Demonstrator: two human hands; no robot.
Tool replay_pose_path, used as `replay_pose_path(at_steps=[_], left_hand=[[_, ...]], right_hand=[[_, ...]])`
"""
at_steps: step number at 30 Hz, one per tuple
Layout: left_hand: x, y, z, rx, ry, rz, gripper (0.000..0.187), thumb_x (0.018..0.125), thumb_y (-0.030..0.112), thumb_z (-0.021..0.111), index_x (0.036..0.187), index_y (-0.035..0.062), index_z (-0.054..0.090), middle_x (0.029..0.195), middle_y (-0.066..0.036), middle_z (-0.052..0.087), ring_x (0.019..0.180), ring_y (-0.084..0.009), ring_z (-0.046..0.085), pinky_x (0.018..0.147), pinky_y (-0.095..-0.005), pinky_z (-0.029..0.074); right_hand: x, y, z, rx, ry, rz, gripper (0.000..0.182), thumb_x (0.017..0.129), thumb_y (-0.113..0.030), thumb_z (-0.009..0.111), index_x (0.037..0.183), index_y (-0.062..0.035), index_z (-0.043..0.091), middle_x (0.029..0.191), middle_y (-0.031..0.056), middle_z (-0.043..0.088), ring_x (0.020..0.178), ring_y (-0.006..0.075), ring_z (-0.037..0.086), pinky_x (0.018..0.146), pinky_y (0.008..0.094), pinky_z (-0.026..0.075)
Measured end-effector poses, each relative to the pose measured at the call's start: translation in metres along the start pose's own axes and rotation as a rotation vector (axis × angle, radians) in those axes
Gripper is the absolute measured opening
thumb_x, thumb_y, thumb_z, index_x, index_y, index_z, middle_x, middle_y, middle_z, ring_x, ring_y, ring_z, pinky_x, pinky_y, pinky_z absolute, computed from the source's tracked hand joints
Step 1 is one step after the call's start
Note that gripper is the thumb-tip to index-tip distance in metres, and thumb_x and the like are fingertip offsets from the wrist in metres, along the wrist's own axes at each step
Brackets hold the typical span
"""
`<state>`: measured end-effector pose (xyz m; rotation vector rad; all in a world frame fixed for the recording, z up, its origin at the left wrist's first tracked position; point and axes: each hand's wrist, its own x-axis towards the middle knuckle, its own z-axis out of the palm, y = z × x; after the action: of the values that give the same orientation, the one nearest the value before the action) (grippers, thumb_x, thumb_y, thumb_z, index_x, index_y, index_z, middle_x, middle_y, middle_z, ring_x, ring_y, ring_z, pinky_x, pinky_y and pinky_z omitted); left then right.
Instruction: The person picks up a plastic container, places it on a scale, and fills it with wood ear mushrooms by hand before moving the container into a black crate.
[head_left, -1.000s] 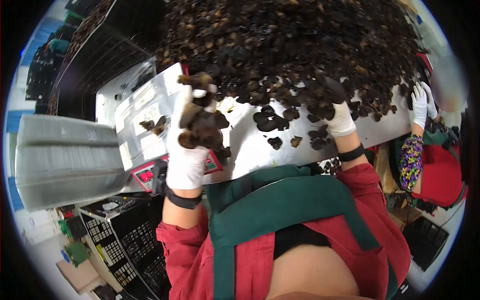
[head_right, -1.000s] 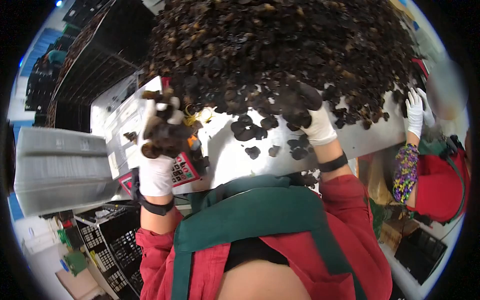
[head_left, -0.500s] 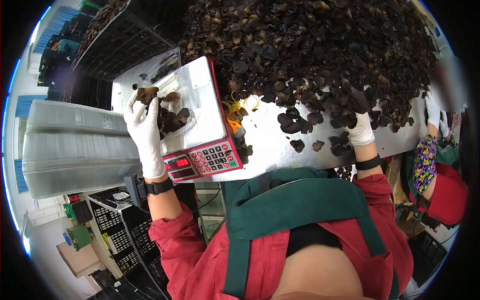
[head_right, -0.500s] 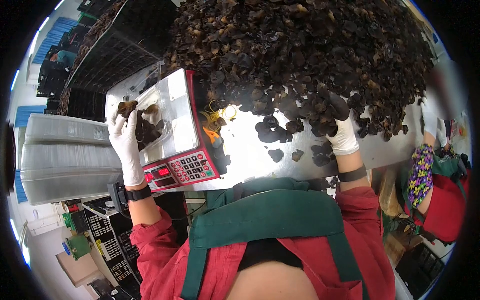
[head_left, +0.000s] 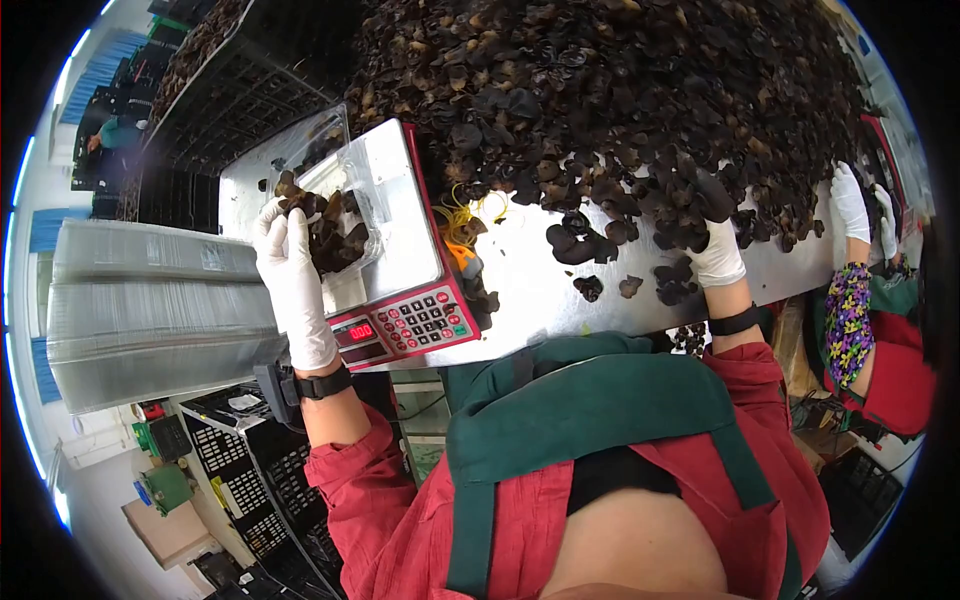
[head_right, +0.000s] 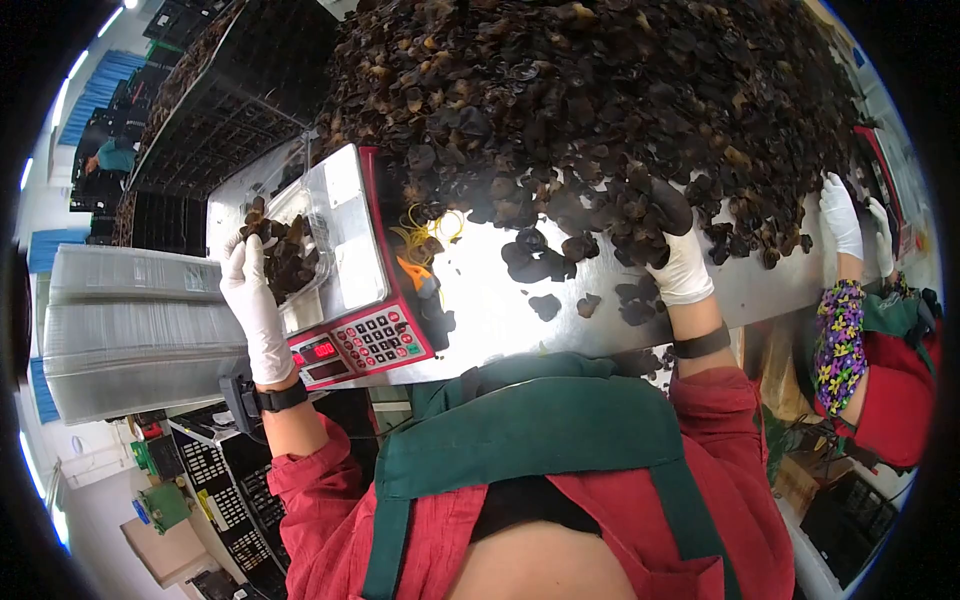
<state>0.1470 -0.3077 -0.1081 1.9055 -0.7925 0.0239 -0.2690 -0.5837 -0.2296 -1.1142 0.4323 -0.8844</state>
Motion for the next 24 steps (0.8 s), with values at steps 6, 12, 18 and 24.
replay_pose_path(at_steps=[6,12,18,24], left_hand=[[-0.003,-0.003,-0.005,-0.201,-0.056,-0.049,0.023,0.1,0.008,0.058,0.119,-0.0011,0.067,0.128,-0.006,0.058,0.095,-0.0154,0.066,0.091,-0.0303,0.051],[-0.003,-0.001,-0.009,0.021,-0.063,0.149,0.018,0.097,0.01,0.065,0.085,-0.0016,0.071,0.098,-0.002,0.066,0.087,-0.0061,0.057,0.077,-0.0205,0.044],[0.0,-0.023,-0.012,0.09,-0.107,-0.018,0.018,0.095,0.007,0.066,0.079,0.0004,0.068,0.092,-0.002,0.069,0.084,-0.0058,0.061,0.077,-0.0189,0.044],[-0.002,0.018,0.005,-0.059,-0.108,-0.12,0.004,0.093,0.003,0.069,0.096,0.002,0.071,0.091,-0.002,0.068,0.083,-0.0075,0.06,0.08,-0.0236,0.048]], right_hand=[[-0.005,-0.004,0.001,-0.073,-0.007,-0.007,0.048,0.099,-0.025,0.058,0.141,-0.0011,0.05,0.135,0.0126,0.058,0.123,0.0232,0.057,0.106,0.0391,0.047],[-0.006,0.001,0.001,-0.079,-0.053,-0.079,0.046,0.099,-0.02,0.057,0.14,-0.0009,0.05,0.135,0.0122,0.058,0.122,0.0229,0.057,0.105,0.0394,0.048],[-0.007,0.002,0.0,-0.116,-0.057,-0.103,0.045,0.099,-0.018,0.059,0.139,-0.0005,0.051,0.132,0.0111,0.059,0.119,0.0219,0.059,0.103,0.0378,0.049],[-0.008,0.009,-0.011,-0.272,-0.052,-0.133,0.045,0.098,-0.015,0.06,0.14,-0.0007,0.05,0.134,0.0109,0.058,0.12,0.0208,0.058,0.104,0.0362,0.048]])
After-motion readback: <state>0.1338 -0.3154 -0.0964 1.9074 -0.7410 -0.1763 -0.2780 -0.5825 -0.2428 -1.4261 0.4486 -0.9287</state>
